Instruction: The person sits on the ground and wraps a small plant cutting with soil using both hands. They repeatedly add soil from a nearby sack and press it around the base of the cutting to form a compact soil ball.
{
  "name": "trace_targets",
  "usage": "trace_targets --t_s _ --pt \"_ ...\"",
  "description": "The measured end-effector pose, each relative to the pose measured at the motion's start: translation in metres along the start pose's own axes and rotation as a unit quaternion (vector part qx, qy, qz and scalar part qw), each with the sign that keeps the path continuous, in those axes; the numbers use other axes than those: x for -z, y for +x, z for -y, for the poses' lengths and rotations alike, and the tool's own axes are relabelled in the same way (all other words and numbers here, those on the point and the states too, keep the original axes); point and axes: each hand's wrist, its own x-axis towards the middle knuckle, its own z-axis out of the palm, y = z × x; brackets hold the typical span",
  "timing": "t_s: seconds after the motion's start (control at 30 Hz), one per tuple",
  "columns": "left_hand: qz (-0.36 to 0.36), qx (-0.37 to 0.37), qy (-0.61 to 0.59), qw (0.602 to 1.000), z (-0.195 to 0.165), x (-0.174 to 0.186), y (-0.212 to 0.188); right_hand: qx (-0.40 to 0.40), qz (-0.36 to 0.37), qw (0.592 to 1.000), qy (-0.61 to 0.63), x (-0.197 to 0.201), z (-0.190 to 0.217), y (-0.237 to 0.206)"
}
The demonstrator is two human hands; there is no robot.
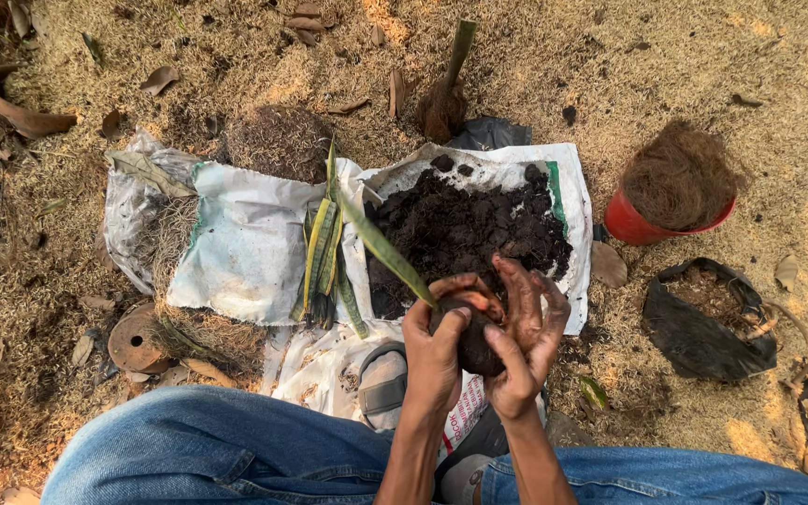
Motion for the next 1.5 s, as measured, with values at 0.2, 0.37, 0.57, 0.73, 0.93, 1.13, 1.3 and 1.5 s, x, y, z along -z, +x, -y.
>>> trace_targets --t_s 0.2,0.37,0.57,0.73,0.93,1.13,1.3,1.5 --pt "0.041 -0.031 -0.055 0.997 0.007 0.006 0.001 -0.009 0.023 0.999 -0.047 -0.001 0.0 0.003" --pt "0.043 -0.046 0.073 0.995 0.007 0.011 -0.001 -0.006 0.02 1.0 0.017 -0.004 0.001 0.006" --pt "0.098 -0.092 0.014 0.991 0.014 0.014 -0.002 -0.063 -0.001 0.997 0.055 -0.001 0.007 0.007" --pt "0.074 -0.045 0.065 0.994 0.009 0.016 -0.002 -0.104 0.042 0.994 -0.012 0.001 0.006 0.009" --pt "0.132 -0.117 0.133 0.975 0.003 0.014 -0.007 -0.241 0.07 0.965 0.078 0.012 0.005 0.01" --pt "0.137 -0.132 0.183 0.965 0.006 0.01 -0.002 -0.247 0.023 0.963 0.103 0.011 0.004 0.01" --pt "0.059 -0.119 0.098 0.986 0.012 0.0 -0.005 -0.276 0.005 0.956 0.103 0.012 0.004 0.009" --pt "0.067 -0.142 0.102 0.982 0.01 -0.006 -0.005 -0.3 0.026 0.953 0.035 0.018 0.0 0.01"
